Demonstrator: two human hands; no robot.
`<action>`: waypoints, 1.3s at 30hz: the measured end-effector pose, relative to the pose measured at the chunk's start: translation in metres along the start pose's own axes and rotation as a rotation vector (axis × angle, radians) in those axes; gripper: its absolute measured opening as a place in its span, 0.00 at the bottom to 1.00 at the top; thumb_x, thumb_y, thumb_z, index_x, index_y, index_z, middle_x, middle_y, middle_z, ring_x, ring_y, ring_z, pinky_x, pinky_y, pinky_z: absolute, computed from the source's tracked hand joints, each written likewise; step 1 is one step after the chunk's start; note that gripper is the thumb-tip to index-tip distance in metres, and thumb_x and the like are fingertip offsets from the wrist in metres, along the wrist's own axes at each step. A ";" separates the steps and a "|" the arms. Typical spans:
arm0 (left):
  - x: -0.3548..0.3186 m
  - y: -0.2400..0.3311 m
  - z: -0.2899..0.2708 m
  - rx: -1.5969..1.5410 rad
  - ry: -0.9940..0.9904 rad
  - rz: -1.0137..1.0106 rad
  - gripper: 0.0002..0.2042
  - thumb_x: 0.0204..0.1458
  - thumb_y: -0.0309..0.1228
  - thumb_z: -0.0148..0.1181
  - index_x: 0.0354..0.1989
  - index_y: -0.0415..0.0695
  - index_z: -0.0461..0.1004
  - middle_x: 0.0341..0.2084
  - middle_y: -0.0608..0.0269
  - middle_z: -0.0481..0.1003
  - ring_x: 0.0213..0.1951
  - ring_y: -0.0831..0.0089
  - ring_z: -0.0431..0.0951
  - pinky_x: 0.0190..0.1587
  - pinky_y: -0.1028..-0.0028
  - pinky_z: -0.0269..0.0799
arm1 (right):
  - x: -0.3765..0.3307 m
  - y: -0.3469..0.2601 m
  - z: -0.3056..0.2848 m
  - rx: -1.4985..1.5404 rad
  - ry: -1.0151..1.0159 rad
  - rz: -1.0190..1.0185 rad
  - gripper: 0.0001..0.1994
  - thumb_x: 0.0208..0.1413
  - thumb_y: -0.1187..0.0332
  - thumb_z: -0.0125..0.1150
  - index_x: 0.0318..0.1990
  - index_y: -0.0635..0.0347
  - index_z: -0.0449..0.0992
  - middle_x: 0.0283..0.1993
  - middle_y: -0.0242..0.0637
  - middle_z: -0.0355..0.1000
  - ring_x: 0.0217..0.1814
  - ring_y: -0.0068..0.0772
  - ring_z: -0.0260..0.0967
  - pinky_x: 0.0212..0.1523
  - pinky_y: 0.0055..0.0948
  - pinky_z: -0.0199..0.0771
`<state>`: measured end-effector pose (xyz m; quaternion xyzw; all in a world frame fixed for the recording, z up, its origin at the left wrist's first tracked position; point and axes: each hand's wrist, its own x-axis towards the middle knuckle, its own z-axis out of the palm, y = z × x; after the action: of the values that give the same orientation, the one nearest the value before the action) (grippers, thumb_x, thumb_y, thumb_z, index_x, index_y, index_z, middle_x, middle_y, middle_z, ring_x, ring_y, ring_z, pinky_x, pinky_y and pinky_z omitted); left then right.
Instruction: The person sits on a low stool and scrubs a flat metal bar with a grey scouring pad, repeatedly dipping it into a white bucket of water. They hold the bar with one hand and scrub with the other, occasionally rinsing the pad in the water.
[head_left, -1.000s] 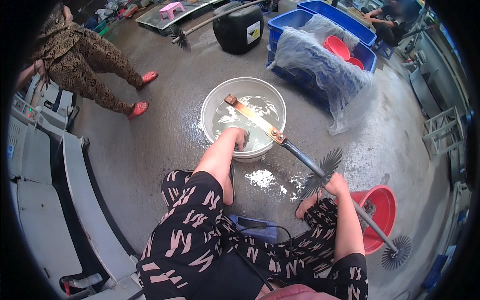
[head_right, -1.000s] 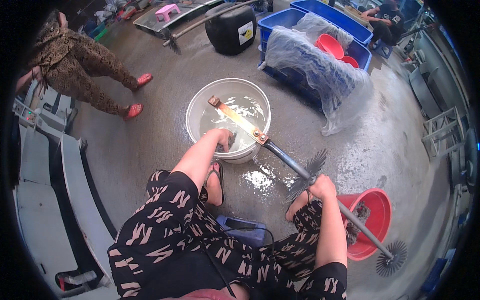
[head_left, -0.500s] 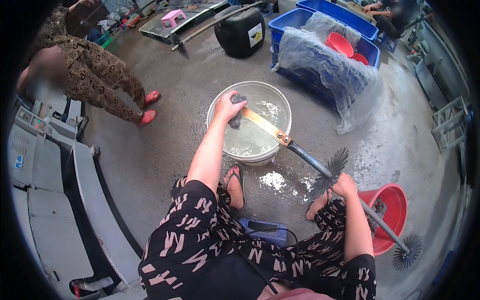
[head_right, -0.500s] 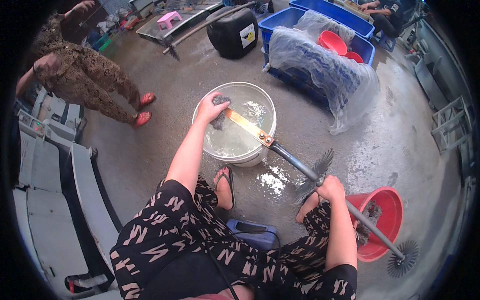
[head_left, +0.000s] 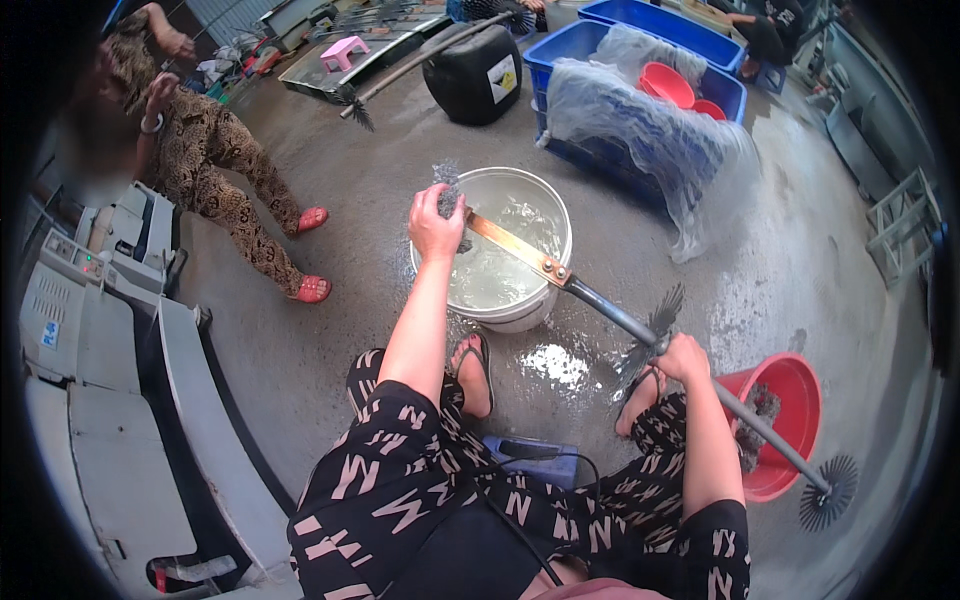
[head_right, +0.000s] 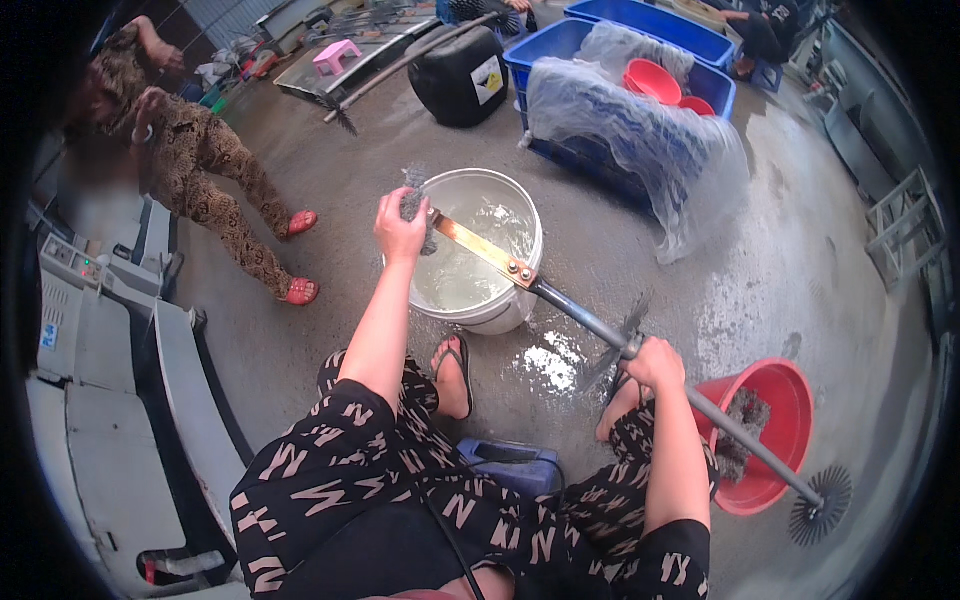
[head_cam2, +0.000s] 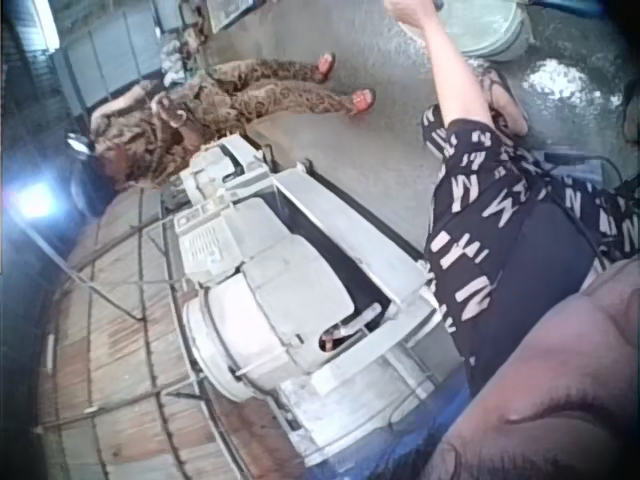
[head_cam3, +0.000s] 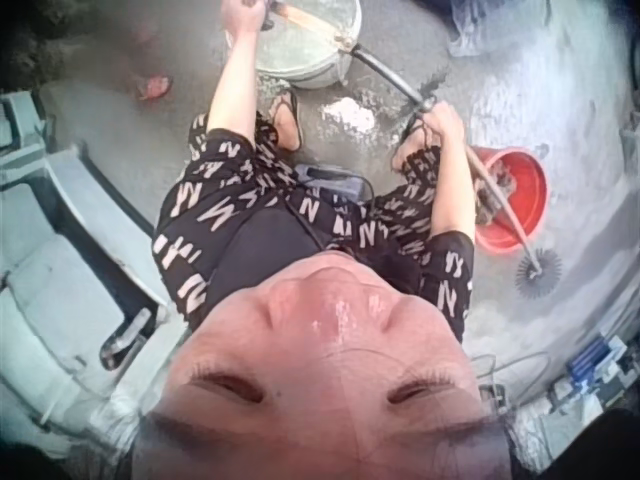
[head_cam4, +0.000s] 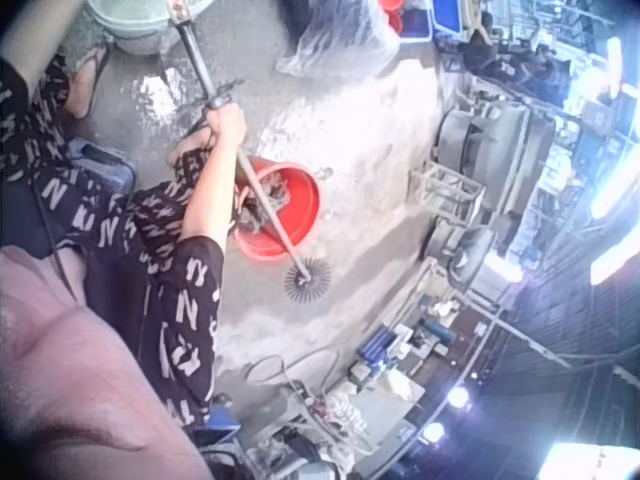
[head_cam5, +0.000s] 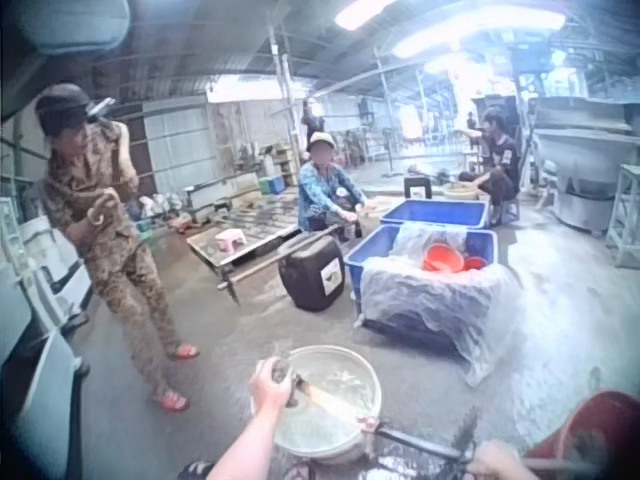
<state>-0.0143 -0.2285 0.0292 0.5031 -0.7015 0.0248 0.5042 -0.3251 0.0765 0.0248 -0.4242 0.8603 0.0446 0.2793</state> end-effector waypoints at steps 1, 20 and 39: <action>-0.008 0.000 -0.005 -0.009 -0.041 0.011 0.14 0.41 0.36 0.68 0.37 0.49 0.76 0.35 0.59 0.76 0.39 0.56 0.77 0.40 0.60 0.73 | -0.001 -0.001 0.000 0.001 -0.005 0.001 0.25 0.39 0.54 0.68 0.40 0.65 0.79 0.44 0.51 0.76 0.49 0.48 0.74 0.51 0.40 0.73; -0.052 -0.040 0.009 0.511 -0.948 -0.334 0.30 0.37 0.41 0.69 0.54 0.51 0.70 0.48 0.55 0.73 0.49 0.58 0.75 0.51 0.61 0.71 | -0.002 0.001 -0.004 0.005 -0.018 0.023 0.26 0.38 0.53 0.69 0.42 0.64 0.78 0.46 0.48 0.75 0.50 0.46 0.73 0.52 0.39 0.72; -0.036 0.054 -0.026 -0.406 -0.891 -0.279 0.21 0.43 0.36 0.64 0.49 0.47 0.74 0.42 0.52 0.76 0.40 0.60 0.78 0.48 0.65 0.73 | 0.002 0.002 0.000 -0.011 -0.026 0.003 0.25 0.38 0.53 0.68 0.40 0.63 0.79 0.44 0.49 0.76 0.48 0.48 0.73 0.51 0.40 0.73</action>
<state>-0.0367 -0.1636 0.0411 0.4455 -0.7652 -0.3966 0.2423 -0.3274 0.0759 0.0233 -0.4239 0.8569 0.0551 0.2881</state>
